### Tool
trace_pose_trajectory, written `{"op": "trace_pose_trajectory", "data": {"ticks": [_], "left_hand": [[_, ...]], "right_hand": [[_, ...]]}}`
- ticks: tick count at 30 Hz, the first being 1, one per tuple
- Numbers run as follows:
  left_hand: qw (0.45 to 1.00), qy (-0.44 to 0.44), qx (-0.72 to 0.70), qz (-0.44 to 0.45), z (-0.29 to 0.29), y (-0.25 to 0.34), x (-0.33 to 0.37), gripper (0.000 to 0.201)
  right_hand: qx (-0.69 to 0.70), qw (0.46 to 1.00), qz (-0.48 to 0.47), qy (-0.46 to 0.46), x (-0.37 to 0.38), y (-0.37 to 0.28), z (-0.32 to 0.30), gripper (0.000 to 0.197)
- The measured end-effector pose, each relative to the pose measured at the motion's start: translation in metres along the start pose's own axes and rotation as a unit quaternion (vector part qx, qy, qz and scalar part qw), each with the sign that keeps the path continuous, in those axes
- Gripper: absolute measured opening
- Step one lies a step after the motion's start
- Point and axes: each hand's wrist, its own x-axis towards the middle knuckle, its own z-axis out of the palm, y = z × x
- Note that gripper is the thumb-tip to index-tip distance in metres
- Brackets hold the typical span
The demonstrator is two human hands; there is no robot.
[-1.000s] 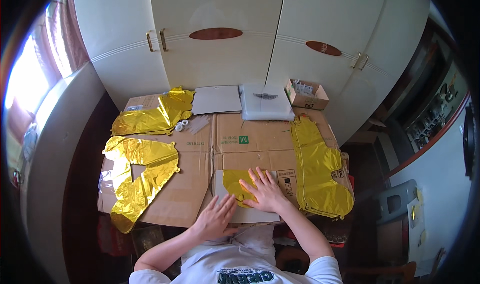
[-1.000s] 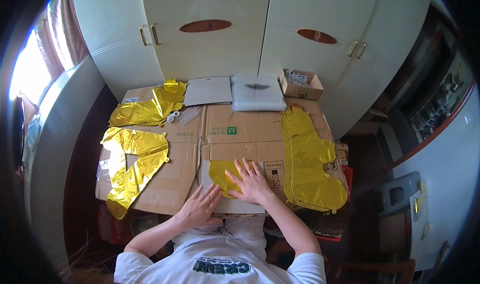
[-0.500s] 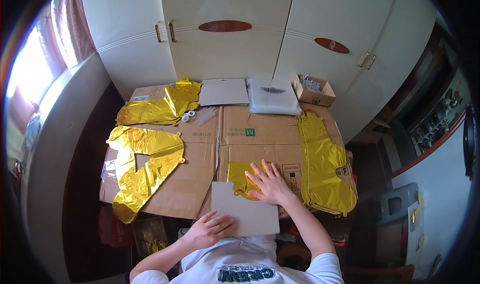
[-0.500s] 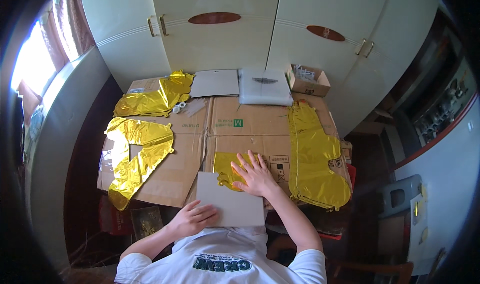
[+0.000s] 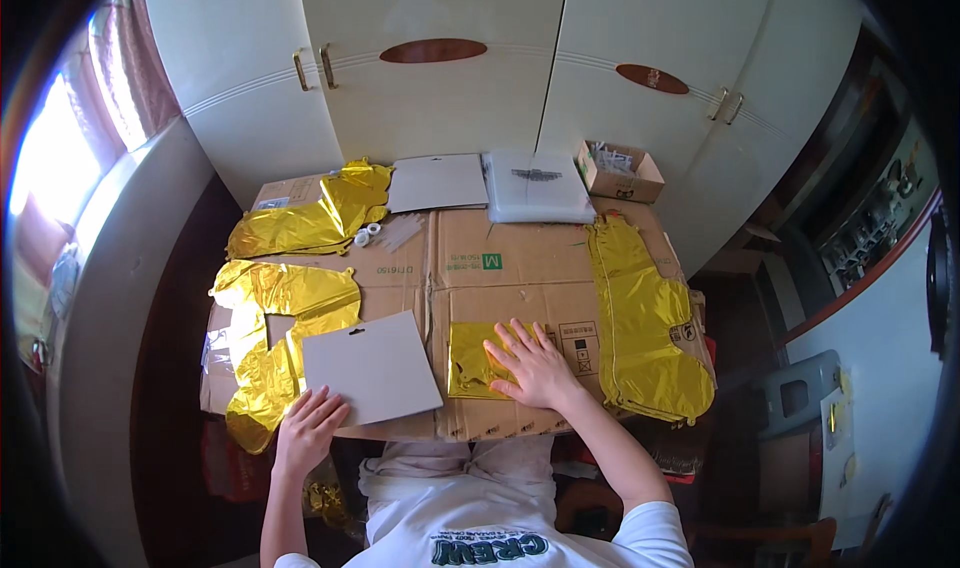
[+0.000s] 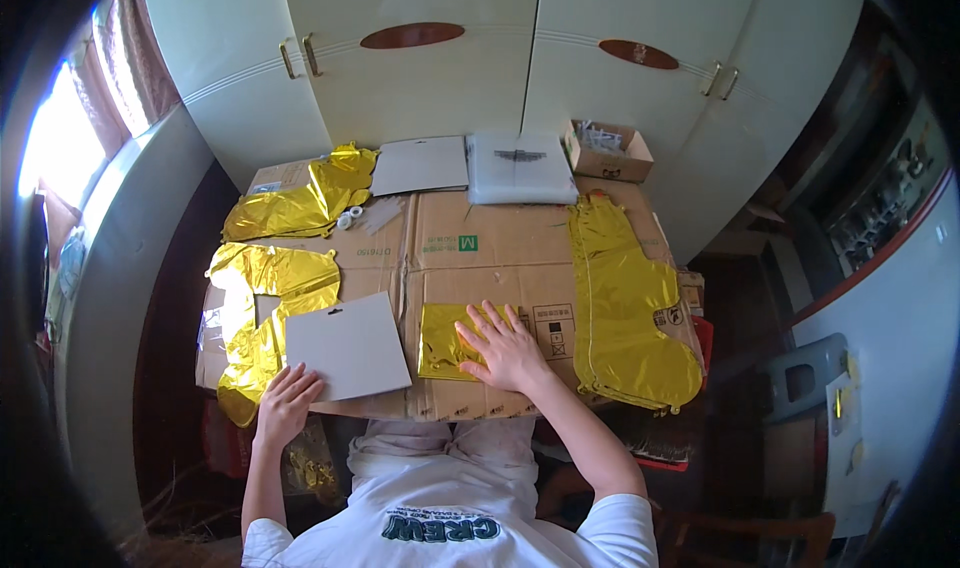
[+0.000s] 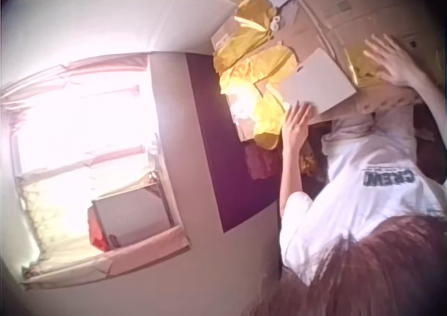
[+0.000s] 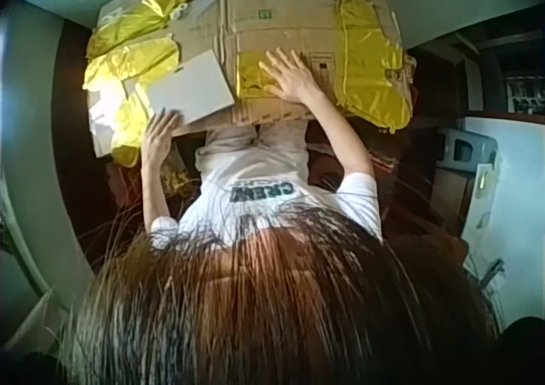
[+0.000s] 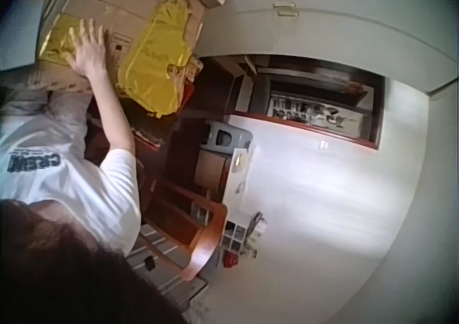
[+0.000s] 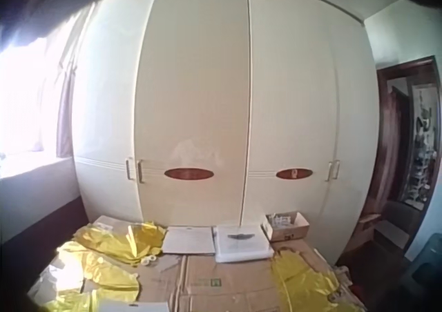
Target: Folding gold foil packaging sheets around rectangular cardboard inserts.
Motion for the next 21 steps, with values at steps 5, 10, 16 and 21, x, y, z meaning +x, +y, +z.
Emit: {"op": "trace_pose_trajectory", "data": {"ticks": [5, 10, 16, 21], "left_hand": [[0.988, -0.151, 0.008, -0.007, -0.015, 0.018, 0.025, 0.043], [0.992, -0.065, -0.091, 0.05, 0.029, 0.064, 0.088, 0.052], [0.988, -0.069, -0.079, 0.11, 0.105, 0.105, 0.174, 0.083], [0.989, -0.109, -0.047, 0.087, 0.122, 0.1, 0.18, 0.105]], "right_hand": [[0.005, 1.0, 0.008, 0.006, -0.004, 0.001, 0.001, 0.07], [-0.003, 1.0, 0.002, 0.013, -0.004, 0.001, 0.003, 0.071], [-0.01, 1.0, 0.007, -0.021, 0.0, 0.0, -0.003, 0.073], [-0.044, 0.998, 0.007, -0.053, 0.0, -0.002, -0.006, 0.076]]}}
